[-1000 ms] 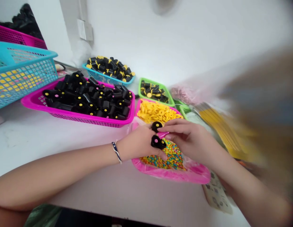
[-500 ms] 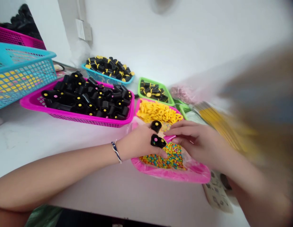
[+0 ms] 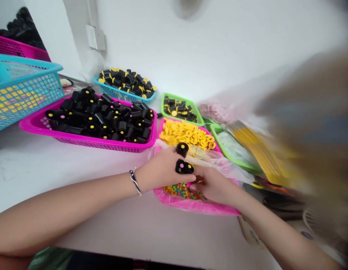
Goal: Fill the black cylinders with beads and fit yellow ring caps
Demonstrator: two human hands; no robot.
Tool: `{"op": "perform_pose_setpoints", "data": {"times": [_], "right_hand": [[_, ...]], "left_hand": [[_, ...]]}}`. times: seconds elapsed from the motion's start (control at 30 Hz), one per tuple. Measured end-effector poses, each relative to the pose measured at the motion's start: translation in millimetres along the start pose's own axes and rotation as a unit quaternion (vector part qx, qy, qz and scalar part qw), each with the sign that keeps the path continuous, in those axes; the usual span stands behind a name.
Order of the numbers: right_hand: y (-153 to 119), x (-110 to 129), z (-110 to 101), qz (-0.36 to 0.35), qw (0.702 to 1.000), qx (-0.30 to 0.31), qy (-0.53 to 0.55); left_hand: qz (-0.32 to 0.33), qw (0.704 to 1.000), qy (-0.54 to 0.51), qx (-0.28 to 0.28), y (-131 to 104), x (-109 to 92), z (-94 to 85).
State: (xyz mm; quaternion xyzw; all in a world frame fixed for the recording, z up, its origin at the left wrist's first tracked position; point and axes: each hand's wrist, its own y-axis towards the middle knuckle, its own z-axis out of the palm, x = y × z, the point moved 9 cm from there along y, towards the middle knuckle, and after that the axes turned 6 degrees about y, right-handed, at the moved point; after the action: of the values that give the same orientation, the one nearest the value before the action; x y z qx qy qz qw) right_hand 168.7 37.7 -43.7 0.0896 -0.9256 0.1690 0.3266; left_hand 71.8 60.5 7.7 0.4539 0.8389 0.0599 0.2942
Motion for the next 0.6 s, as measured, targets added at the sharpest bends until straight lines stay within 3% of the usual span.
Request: {"op": "perform_pose_setpoints", "data": {"times": [0.13, 0.23, 0.4, 0.5, 0.6], "right_hand": [[-9.3, -10.1, -17.4, 0.065, 0.981, 0.024, 0.179], [-15.8, -2.1, -39.2, 0.057, 0.975, -0.018, 0.215], [-16.7, 47.2, -62.4, -0.070, 0.984, -0.140, 0.080], [-13.7, 72.1, -59.2, -0.134, 0.978, -0.162, -0.012], [-11.7, 77.5, -57.5, -0.143, 0.975, -0.164, -0.049]], "left_hand": [[0.003, 1.000, -0.014, -0.013, -0.6, 0.9, -1.0], [0.008, 1.000, -0.019, -0.021, -0.5, 0.4, -2.4], [-0.001, 1.000, -0.013, -0.008, -0.6, 1.0, -0.5], [-0.007, 0.999, -0.030, -0.024, -2.1, 3.0, -1.3], [-0.002, 0.998, -0.048, -0.038, -3.4, 3.8, -2.5]]}}
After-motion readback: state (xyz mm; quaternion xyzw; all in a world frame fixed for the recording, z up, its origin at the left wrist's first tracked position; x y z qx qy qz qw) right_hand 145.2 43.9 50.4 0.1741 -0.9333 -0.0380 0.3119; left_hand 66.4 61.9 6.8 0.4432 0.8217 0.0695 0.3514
